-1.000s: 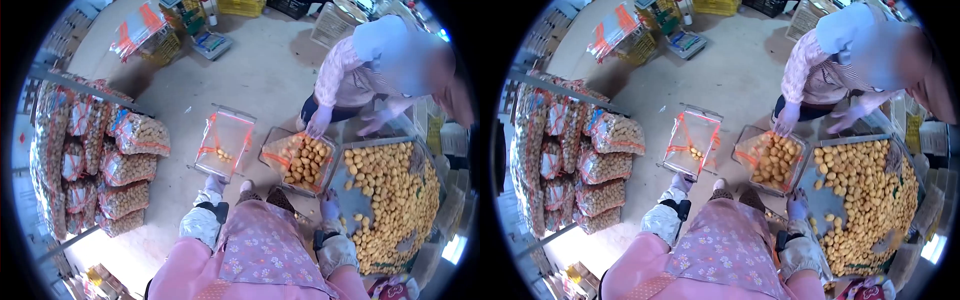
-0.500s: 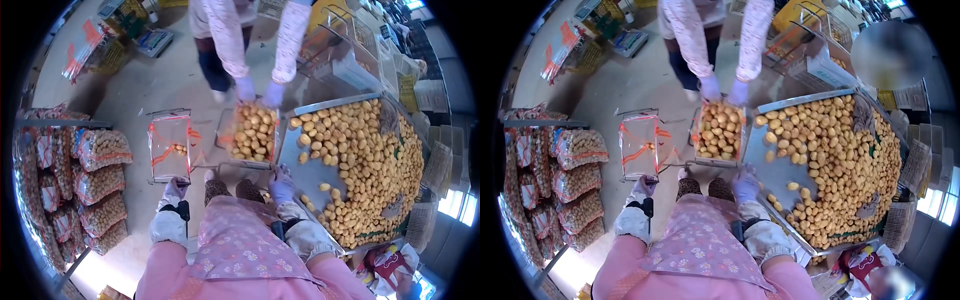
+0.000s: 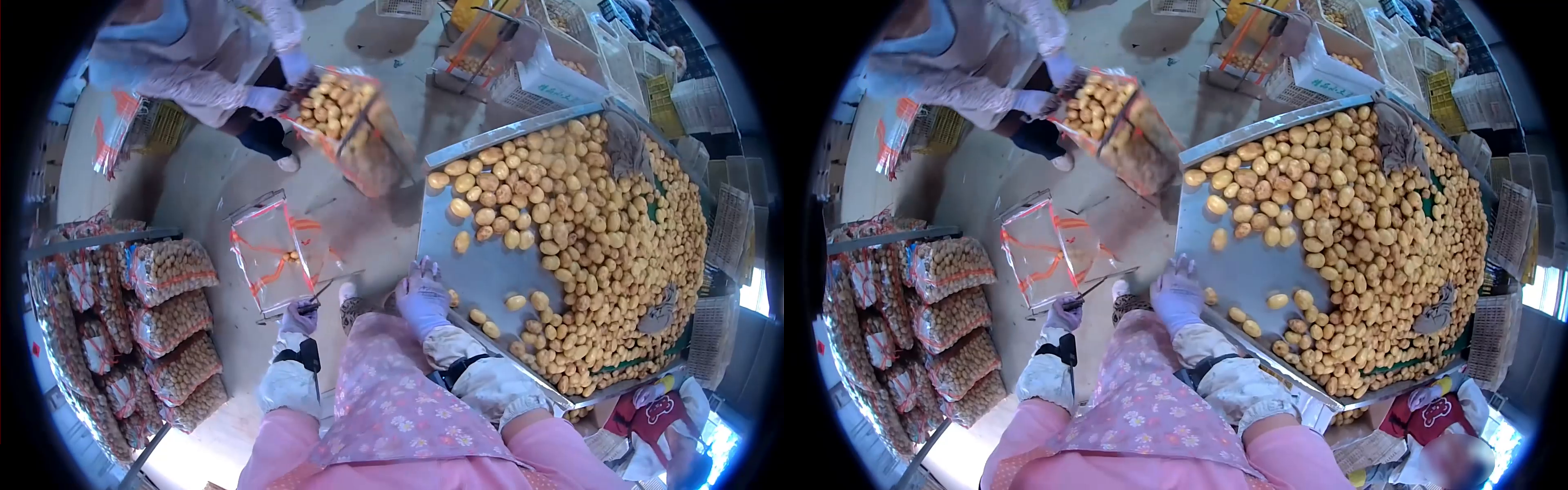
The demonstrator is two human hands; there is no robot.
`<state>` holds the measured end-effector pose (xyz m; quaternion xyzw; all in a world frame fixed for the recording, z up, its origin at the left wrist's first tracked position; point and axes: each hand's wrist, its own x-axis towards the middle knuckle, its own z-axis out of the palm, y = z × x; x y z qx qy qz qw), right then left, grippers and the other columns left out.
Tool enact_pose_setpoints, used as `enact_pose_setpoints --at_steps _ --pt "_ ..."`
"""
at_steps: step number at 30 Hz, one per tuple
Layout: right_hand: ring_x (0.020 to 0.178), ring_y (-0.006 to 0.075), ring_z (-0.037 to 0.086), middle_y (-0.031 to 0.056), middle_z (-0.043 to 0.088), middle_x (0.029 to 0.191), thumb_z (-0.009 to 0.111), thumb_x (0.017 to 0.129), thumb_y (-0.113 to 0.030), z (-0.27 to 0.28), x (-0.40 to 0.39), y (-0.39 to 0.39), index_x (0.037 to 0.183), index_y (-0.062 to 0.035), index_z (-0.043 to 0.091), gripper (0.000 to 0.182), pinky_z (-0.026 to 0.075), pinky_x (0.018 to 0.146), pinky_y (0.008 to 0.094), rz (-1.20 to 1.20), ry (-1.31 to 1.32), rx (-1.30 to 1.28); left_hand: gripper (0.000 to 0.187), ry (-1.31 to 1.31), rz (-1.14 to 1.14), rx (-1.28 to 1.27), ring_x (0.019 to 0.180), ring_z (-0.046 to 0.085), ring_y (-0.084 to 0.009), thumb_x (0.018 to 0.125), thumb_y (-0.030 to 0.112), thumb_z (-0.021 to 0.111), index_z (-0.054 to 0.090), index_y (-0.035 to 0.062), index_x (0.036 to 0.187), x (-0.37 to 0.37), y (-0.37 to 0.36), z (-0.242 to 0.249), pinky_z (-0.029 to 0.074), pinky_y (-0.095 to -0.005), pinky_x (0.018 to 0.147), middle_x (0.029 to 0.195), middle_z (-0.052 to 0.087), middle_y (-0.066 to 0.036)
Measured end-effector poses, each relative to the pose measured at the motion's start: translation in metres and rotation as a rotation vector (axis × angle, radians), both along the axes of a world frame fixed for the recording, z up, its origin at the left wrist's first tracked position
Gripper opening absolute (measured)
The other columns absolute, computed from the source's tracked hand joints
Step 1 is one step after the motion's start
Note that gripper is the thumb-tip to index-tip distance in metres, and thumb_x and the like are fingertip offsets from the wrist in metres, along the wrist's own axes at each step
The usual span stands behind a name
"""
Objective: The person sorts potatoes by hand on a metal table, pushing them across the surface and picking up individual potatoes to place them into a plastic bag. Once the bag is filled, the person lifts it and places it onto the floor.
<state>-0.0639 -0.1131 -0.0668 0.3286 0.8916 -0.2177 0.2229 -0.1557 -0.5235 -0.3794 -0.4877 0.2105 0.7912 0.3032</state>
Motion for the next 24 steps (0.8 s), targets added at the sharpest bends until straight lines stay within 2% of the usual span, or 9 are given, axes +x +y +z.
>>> enact_pose_setpoints --at_steps 1,8,10,12,14,16,18,19,24 --pt "0.145 0.044 0.039 0.0253 0.041 0.157 0.047 0.098 -0.037 0.002 0.0 0.001 0.15 -0.0057 0.047 0.061 0.037 0.117 0.0487 0.009 -0.001 -0.023 0.014 -0.016 -0.097 -0.178 0.08 0.065 -0.0194 0.097 0.009 0.051 0.064 0.0051 0.097 -0.001 0.043 0.066 0.057 -0.0325 0.087 0.085 0.067 -0.006" --pt "0.147 0.0461 0.035 0.0251 0.037 0.159 0.048 0.098 -0.038 -0.004 0.002 0.001 0.151 -0.0076 0.046 0.061 0.035 0.117 0.0542 0.026 0.017 -0.036 0.017 0.098 -0.332 0.022 0.094 0.068 -0.0238 0.099 0.009 0.05 0.064 0.0042 0.106 0.05 0.179 0.104 0.055 -0.0361 0.096 0.101 0.071 -0.011" --pt "0.148 0.0456 0.034 0.0244 0.035 0.161 0.047 0.099 -0.038 -0.002 0.002 0.002 0.15 -0.008 0.047 0.059 0.035 0.117 0.0542 0.009 0.024 -0.082 0.016 0.839 -0.958 -0.382 0.101 0.069 -0.0251 0.099 0.011 0.052 0.063 0.004 0.108 0.062 0.204 0.096 0.054 -0.0367 0.1 0.105 0.072 -0.011" --pt "0.148 0.0454 0.034 0.0241 0.036 0.16 0.047 0.099 -0.038 -0.002 0.002 0.003 0.15 -0.0082 0.047 0.059 0.035 0.117 0.0544 0.016 0.023 -0.078 0.016 0.718 -0.886 -0.26 0.1 0.07 -0.0247 0.1 0.016 0.055 0.062 0.005 0.11 0.05 0.224 0.094 0.055 -0.0362 0.097 0.107 0.072 -0.011" --pt "0.148 0.0452 0.035 0.0238 0.037 0.16 0.046 0.1 -0.039 -0.003 0.004 0.003 0.15 -0.0085 0.047 0.059 0.035 0.117 0.0545 0.019 0.019 -0.076 0.038 1.069 -1.296 -0.543 0.106 0.073 -0.0224 0.088 0.014 0.077 0.057 0.0012 0.117 0.041 0.248 0.108 0.058 -0.0336 0.091 0.112 0.074 -0.014" --pt "0.144 0.0465 0.04 0.0262 0.04 0.157 0.049 0.097 -0.033 -0.003 0.002 0.004 0.149 -0.0061 0.046 0.058 0.036 0.118 0.0505 0.041 0.036 -0.056 0.044 1.076 -1.306 -0.561 0.101 0.074 -0.0256 0.086 0.022 0.08 0.058 0.0018 0.119 0.044 0.261 0.08 0.059 -0.0371 0.086 0.109 0.075 -0.014" --pt "0.143 0.0472 0.041 0.0263 0.041 0.156 0.049 0.097 -0.033 0.001 0.003 0.003 0.148 -0.0066 0.047 0.057 0.037 0.117 0.0511 0.028 0.047 -0.065 0.041 0.774 -1.089 -0.468 0.097 0.074 -0.0288 0.092 0.027 0.074 0.059 0.0037 0.122 0.06 0.266 -0.003 0.059 -0.0405 0.085 0.108 0.075 -0.014" --pt "0.142 0.0479 0.041 0.0264 0.041 0.156 0.049 0.097 -0.033 0.003 0.003 0.004 0.147 -0.0071 0.047 0.056 0.037 0.116 0.0517 0.027 0.059 -0.077 0.036 0.451 -0.808 -0.093 0.097 0.073 -0.0295 0.099 0.031 0.063 0.06 0.0053 0.123 0.069 0.267 -0.05 0.057 -0.0427 0.086 0.106 0.074 -0.015" --pt "0.146 0.0451 0.037 0.0226 0.037 0.161 0.039 0.104 -0.043 0.012 0.0 0.007 0.15 -0.0087 0.048 0.058 0.035 0.117 0.0557 0.033 0.02 -0.114 0.038 0.613 -1.027 -0.31 0.1 0.07 -0.026 0.105 0.037 0.05 0.061 0.0056 0.122 0.071 0.267 -0.018 0.055 -0.0404 0.091 0.108 0.073 -0.015"
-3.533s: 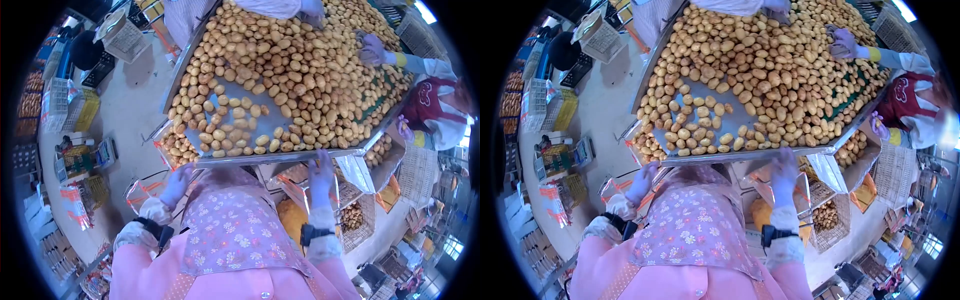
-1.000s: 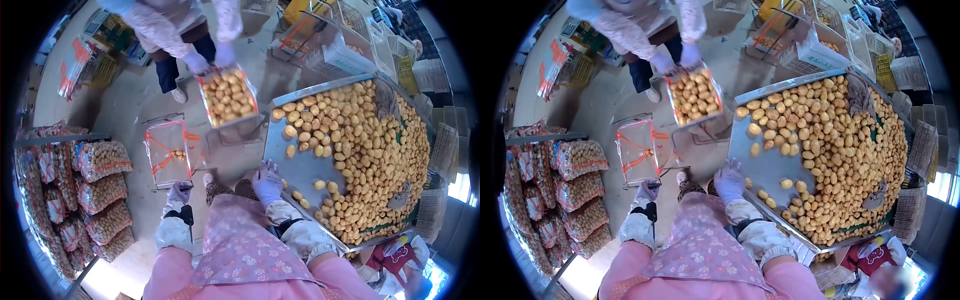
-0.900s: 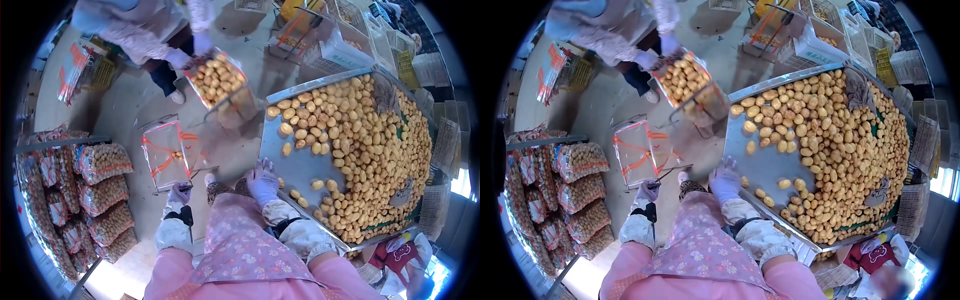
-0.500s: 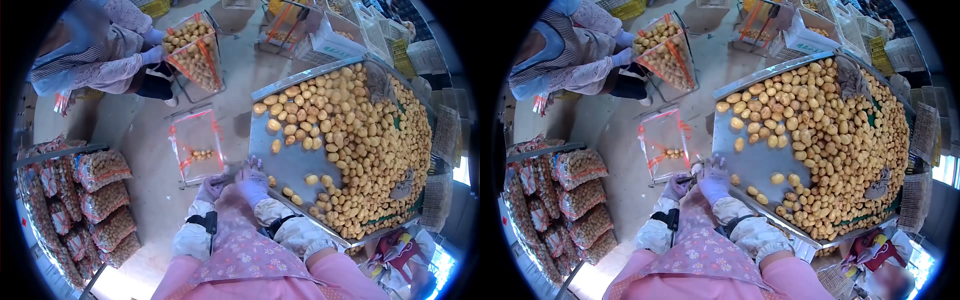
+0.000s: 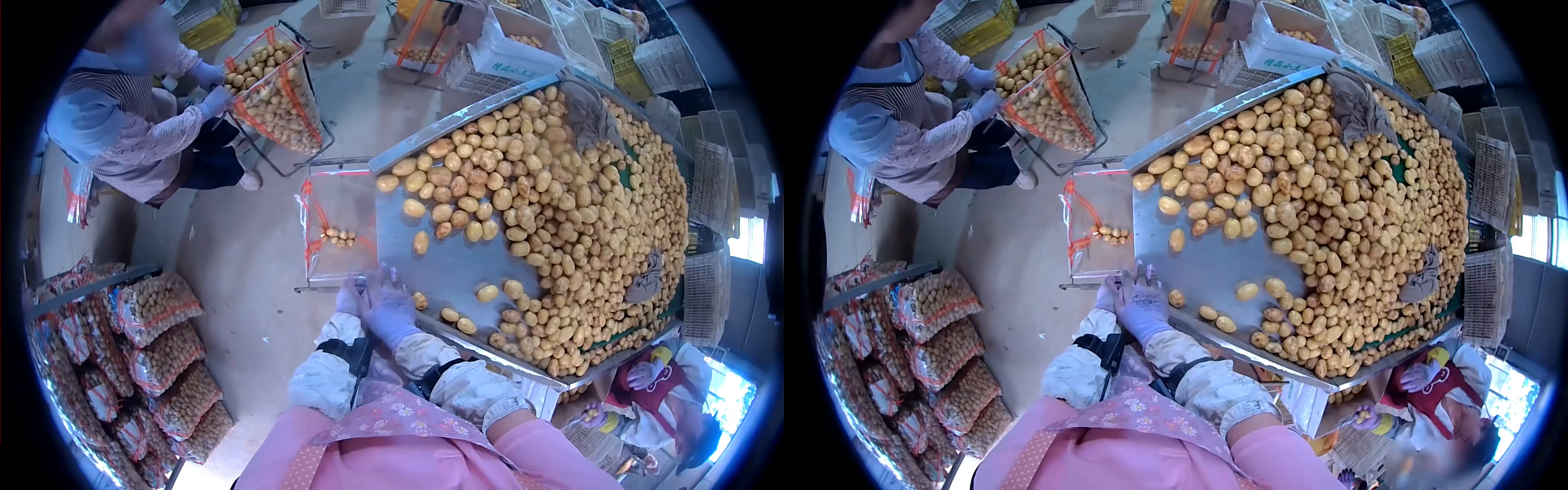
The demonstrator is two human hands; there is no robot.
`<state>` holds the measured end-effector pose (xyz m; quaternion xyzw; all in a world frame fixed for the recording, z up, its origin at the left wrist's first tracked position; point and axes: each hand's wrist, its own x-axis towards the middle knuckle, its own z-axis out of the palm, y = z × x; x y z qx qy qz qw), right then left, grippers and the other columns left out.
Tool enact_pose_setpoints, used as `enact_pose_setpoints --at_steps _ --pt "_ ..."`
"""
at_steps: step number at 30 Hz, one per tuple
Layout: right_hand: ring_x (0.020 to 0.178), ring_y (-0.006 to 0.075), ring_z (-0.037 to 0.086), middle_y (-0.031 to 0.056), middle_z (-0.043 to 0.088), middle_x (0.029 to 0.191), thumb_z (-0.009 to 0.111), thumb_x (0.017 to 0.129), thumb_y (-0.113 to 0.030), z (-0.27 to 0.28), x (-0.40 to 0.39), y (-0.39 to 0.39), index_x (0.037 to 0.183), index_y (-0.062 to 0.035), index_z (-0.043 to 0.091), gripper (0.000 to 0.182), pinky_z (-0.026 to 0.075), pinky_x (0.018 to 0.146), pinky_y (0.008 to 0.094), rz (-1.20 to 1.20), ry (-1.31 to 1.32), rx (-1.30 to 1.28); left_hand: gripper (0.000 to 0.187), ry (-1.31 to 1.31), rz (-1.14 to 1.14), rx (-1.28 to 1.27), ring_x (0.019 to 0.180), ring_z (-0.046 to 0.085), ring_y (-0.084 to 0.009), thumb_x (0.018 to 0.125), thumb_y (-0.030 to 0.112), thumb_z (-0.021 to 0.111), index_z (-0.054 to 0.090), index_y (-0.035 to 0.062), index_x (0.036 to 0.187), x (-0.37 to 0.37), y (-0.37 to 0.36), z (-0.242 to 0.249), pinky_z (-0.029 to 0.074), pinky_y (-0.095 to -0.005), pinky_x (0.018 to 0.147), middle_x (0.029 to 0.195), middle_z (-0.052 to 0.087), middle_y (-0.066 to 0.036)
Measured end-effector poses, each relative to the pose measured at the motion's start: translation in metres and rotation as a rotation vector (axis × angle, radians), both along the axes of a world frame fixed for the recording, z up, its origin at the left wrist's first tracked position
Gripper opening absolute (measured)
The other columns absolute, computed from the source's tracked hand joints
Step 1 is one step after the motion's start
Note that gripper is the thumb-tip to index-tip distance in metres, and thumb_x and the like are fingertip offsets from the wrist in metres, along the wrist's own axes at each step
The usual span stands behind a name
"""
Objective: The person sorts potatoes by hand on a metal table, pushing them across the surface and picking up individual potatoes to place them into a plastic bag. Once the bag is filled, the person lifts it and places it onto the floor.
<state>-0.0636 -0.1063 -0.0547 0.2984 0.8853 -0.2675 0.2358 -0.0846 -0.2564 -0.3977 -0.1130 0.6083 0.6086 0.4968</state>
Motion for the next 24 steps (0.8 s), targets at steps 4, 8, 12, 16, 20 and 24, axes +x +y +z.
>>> enact_pose_setpoints --at_steps 4,8,12,16,20,24 --pt "0.143 0.0459 0.041 0.0243 0.042 0.156 0.047 0.1 -0.04 -0.002 0.001 -0.003 0.143 -0.0085 0.052 0.054 0.038 0.113 0.0549 -0.047 0.083 0.009 0.041 -0.428 0.319 0.059 0.097 0.069 -0.0246 0.105 0.041 0.047 0.063 0.005 0.118 -0.007 0.004 0.067 0.055 -0.0383 0.092 0.107 0.072 -0.011" --pt "0.141 0.0425 0.045 0.0245 0.048 0.151 0.054 0.095 -0.034 0.006 -0.001 0.005 0.139 -0.009 0.055 0.05 0.041 0.11 0.053 -0.022 0.068 -0.005 0.039 -0.543 0.484 0.138 0.095 0.069 -0.0237 0.104 0.037 0.047 0.066 0.005 0.112 -0.002 0.014 0.078 0.056 -0.0383 0.088 0.103 0.071 -0.009" --pt "0.149 0.0361 0.035 0.0175 0.045 0.157 0.047 0.101 -0.044 -0.007 0.003 0.024 0.14 -0.013 0.058 0.051 0.034 0.117 0.0522 0.051 0.106 -0.145 0.033 0.309 -0.637 0.014 0.097 0.068 -0.0245 0.101 0.026 0.056 0.062 -0.0002 0.12 -0.06 0.032 0.161 0.057 -0.0399 0.088 0.105 0.071 -0.012" --pt "0.14 0.0346 0.045 0.0157 0.058 0.141 0.052 0.098 -0.04 0.008 0.015 0.042 0.128 -0.016 0.066 0.041 0.039 0.111 0.0515 0.01 0.131 -0.269 0.032 0.533 -0.928 -0.408 0.094 0.068 -0.0232 0.1 0.023 0.06 0.059 -0.0027 0.12 -0.094 0.047 0.261 0.057 -0.0323 0.086 0.103 0.071 -0.013" --pt "0.114 0.0354 0.06 0.0148 0.065 0.118 0.056 0.096 -0.033 0.007 0.085 0.077 0.109 -0.0127 0.072 0.029 0.049 0.097 0.049 -0.149 0.02 -0.31 0.033 -0.488 0.058 -0.184 0.089 0.066 -0.0196 0.102 0.029 0.057 0.059 0.0004 0.119 -0.125 0.046 0.249 0.056 -0.0283 0.082 0.098 0.068 -0.008" --pt "0.094 0.0363 0.066 0.0161 0.068 0.105 0.059 0.091 -0.026 0.0 0.209 0.132 0.101 -0.011 0.071 0.021 0.054 0.082 0.0471 -0.077 0.268 0.067 0.017 -0.248 -0.012 -0.061 0.083 0.059 -0.0048 0.101 0.027 0.062 0.063 0.0106 0.102 -0.185 0.093 0.271 0.048 -0.0214 0.072 0.094 0.062 0.0"
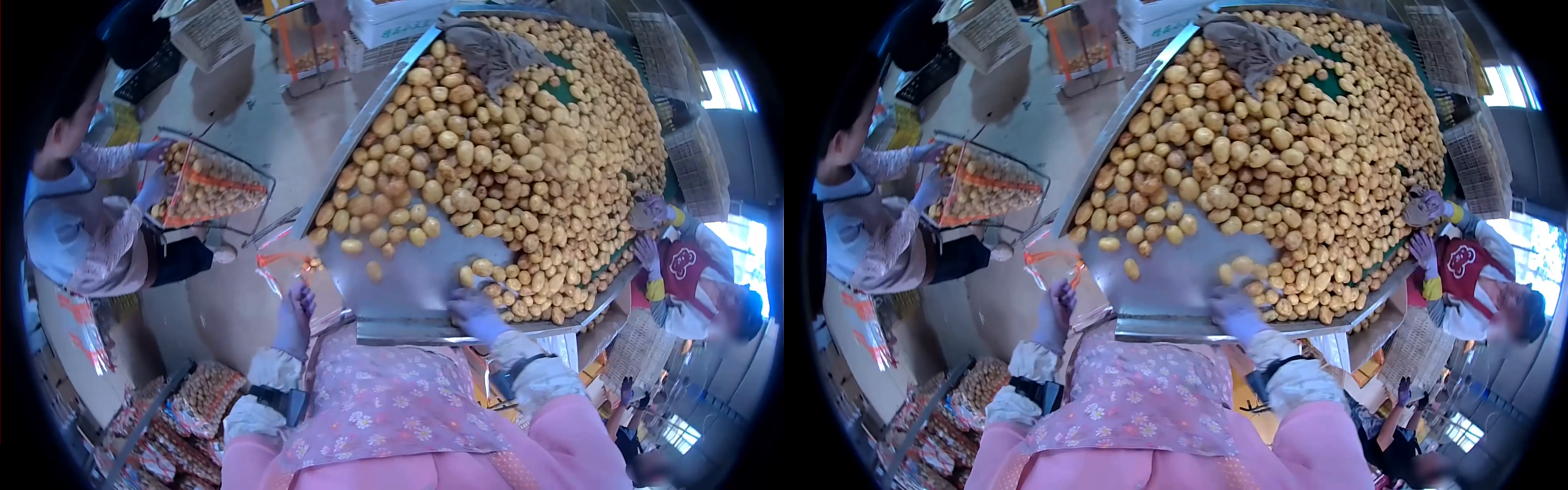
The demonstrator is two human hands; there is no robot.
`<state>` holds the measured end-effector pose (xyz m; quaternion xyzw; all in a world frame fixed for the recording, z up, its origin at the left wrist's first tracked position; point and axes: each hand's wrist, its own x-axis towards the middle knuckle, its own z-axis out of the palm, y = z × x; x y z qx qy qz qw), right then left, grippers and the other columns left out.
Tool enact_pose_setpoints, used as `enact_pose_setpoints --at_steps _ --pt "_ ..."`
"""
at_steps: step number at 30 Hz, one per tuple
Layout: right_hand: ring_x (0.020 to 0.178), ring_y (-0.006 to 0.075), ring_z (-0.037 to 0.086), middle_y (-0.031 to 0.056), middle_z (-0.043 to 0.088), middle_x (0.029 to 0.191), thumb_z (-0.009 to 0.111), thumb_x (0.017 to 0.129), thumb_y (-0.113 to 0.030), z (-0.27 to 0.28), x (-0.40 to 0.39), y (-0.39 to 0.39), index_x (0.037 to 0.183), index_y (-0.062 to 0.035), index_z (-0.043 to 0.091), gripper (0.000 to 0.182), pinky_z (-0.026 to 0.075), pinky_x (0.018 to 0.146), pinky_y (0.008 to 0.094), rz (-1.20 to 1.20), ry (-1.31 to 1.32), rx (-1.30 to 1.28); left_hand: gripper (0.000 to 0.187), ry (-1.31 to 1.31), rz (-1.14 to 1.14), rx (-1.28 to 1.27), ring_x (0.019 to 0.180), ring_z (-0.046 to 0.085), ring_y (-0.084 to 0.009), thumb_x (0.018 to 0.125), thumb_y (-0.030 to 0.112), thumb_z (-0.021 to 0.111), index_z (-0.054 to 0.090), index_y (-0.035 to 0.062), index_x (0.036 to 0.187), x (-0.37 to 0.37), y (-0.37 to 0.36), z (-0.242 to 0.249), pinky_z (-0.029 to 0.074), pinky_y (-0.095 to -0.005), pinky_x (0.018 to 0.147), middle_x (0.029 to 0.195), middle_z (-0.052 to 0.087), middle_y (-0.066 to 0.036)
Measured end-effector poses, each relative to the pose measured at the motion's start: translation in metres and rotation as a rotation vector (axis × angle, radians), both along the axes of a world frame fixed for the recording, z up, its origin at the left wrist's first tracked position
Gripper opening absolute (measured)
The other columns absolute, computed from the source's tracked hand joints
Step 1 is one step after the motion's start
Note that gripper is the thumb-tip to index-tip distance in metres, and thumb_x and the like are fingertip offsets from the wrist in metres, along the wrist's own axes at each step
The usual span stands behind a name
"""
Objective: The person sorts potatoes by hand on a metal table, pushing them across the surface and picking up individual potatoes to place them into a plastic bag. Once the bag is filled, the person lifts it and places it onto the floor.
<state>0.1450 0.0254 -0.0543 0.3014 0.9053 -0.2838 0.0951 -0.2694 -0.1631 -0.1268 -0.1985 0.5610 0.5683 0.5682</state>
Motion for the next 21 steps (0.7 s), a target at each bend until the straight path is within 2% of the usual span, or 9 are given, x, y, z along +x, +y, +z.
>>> enact_pose_setpoints --at_steps 3,4,6,7,10,12,14,17,21 --pt "0.094 0.0335 0.066 0.0135 0.068 0.105 0.06 0.092 -0.027 0.033 0.019 0.103 0.108 -0.0112 0.068 0.024 0.054 0.075 0.045 -0.414 -0.344 -0.033 0.029 0.446 -0.319 0.117 0.088 0.058 -0.0129 0.108 0.026 0.048 0.064 0.005 0.119 0.01 0.107 0.089 0.048 -0.0277 0.081 0.102 0.062 -0.002" --pt "0.095 0.0303 0.066 0.0101 0.067 0.105 0.057 0.097 -0.033 0.053 0.006 0.141 0.121 -0.0124 0.065 0.032 0.053 0.074 0.0431 -0.29 -0.256 0.363 0.03 0.626 -0.469 0.206 0.09 0.059 -0.0137 0.108 0.024 0.048 0.064 0.003 0.123 0.017 0.141 0.104 0.049 -0.0294 0.083 0.106 0.065 -0.003" --pt "0.1 0.0307 0.065 0.0081 0.067 0.108 0.06 0.099 -0.035 0.054 -0.028 0.235 0.128 -0.013 0.061 0.037 0.053 0.083 0.0443 -0.407 0.296 0.5 0.032 0.855 -0.609 0.315 0.098 0.064 -0.0214 0.107 0.021 0.05 0.062 0.0011 0.129 0.027 0.212 0.107 0.05 -0.0354 0.092 0.118 0.067 -0.009" --pt "0.1 0.033 0.064 0.0074 0.068 0.115 0.062 0.099 -0.033 0.065 -0.057 0.276 0.129 -0.011 0.06 0.037 0.052 0.087 0.0455 -0.402 0.351 0.447 0.033 1.026 -0.647 0.425 0.105 0.064 -0.0259 0.105 0.02 0.052 0.061 0.0019 0.131 0.028 0.251 0.097 0.049 -0.0375 0.096 0.122 0.067 -0.012" --pt "0.143 0.0406 0.043 0.0221 0.049 0.152 0.063 0.091 -0.055 0.031 -0.14 0.35 0.144 -0.0192 0.054 0.064 0.038 0.116 0.0452 -0.564 0.348 0.299 0.038 1.46 -0.855 0.38 0.125 0.058 -0.0376 0.102 0.02 0.054 0.059 0.0057 0.137 0.037 0.341 0.09 0.044 -0.0422 0.108 0.135 0.063 -0.02" --pt "0.147 0.0538 0.024 0.015 0.038 0.159 0.055 0.09 -0.065 0.009 -0.189 0.32 0.134 -0.0326 0.063 0.055 0.031 0.117 0.0612 -0.488 -0.038 0.582 0.043 1.582 -0.843 0.321 0.133 0.051 -0.0415 0.101 0.025 0.055 0.057 0.0079 0.14 0.042 0.364 0.039 0.04 -0.0456 0.112 0.142 0.057 -0.021" --pt "0.148 0.0534 0.021 0.0135 0.035 0.16 0.059 0.091 -0.06 0.002 -0.185 0.278 0.133 -0.0329 0.063 0.051 0.032 0.115 0.064 -0.37 -0.047 0.487 0.05 1.793 -1.09 0.209 0.14 0.041 -0.0456 0.099 0.029 0.056 0.054 0.0066 0.144 0.056 0.352 0.031 0.028 -0.0519 0.12 0.152 0.047 -0.022" --pt "0.143 0.0517 0.031 0.0179 0.039 0.156 0.066 0.087 -0.054 -0.003 -0.117 0.212 0.136 -0.0313 0.063 0.054 0.033 0.115 0.0607 -0.327 0.138 0.298 0.057 1.738 -1.137 0.416 0.139 0.043 -0.0452 0.096 0.026 0.059 0.05 0.0006 0.146 0.057 0.311 0.054 0.029 -0.0515 0.119 0.146 0.05 -0.027" --pt "0.139 0.049 0.04 0.0242 0.039 0.155 0.067 0.086 -0.051 0.004 -0.031 0.117 0.135 -0.0263 0.065 0.055 0.033 0.116 0.0576 -0.389 0.107 0.312 0.061 1.86 -1.226 0.232 0.14 0.044 -0.0407 0.097 0.023 0.058 0.041 0.0054 0.153 0.049 0.209 0.075 0.03 -0.0495 0.119 0.15 0.048 -0.024"
